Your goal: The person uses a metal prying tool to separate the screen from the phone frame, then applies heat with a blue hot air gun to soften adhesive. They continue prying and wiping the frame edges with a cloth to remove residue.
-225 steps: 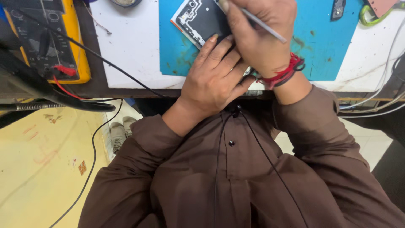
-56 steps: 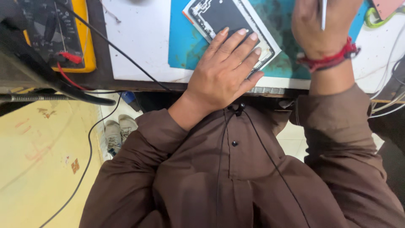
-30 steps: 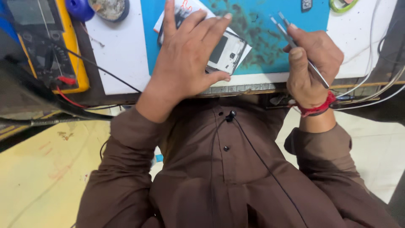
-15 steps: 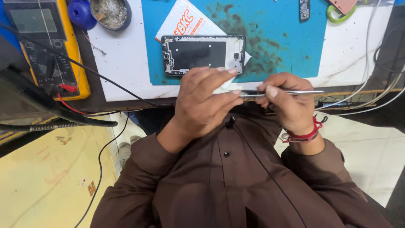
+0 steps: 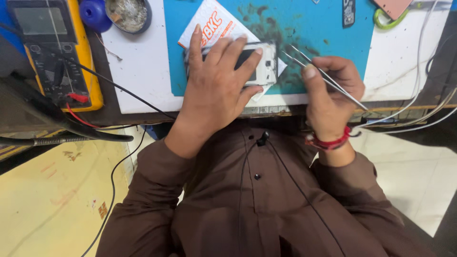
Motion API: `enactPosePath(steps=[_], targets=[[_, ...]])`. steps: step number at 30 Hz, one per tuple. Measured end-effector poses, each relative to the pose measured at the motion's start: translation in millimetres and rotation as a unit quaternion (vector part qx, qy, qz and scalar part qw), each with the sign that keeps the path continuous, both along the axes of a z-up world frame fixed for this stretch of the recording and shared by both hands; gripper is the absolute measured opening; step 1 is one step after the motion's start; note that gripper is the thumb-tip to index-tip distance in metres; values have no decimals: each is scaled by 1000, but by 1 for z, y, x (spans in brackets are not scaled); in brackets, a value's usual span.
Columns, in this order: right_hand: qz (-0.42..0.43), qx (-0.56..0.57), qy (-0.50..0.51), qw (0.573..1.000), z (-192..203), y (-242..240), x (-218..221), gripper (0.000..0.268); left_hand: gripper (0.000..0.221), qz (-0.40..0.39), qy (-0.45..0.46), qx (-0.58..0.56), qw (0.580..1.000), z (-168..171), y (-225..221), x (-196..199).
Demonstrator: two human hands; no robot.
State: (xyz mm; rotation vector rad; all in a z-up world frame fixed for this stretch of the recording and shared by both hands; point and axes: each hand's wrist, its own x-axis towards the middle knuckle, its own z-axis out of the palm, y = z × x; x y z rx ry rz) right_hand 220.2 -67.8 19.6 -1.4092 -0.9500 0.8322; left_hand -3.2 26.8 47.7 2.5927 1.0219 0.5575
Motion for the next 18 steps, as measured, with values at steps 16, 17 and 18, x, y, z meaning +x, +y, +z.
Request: enactPosePath(steps=[16, 17, 18], targets=[[83, 55, -345, 933, 6, 32, -29, 16, 61, 106, 58, -2, 993, -6, -28, 13], [82, 55, -343, 934, 5, 32, -29, 15, 62, 107, 57, -3, 993, -7, -28, 14], [82, 55, -340, 935, 4, 32, -29, 15, 63, 110, 56, -5, 992, -8, -28, 15]])
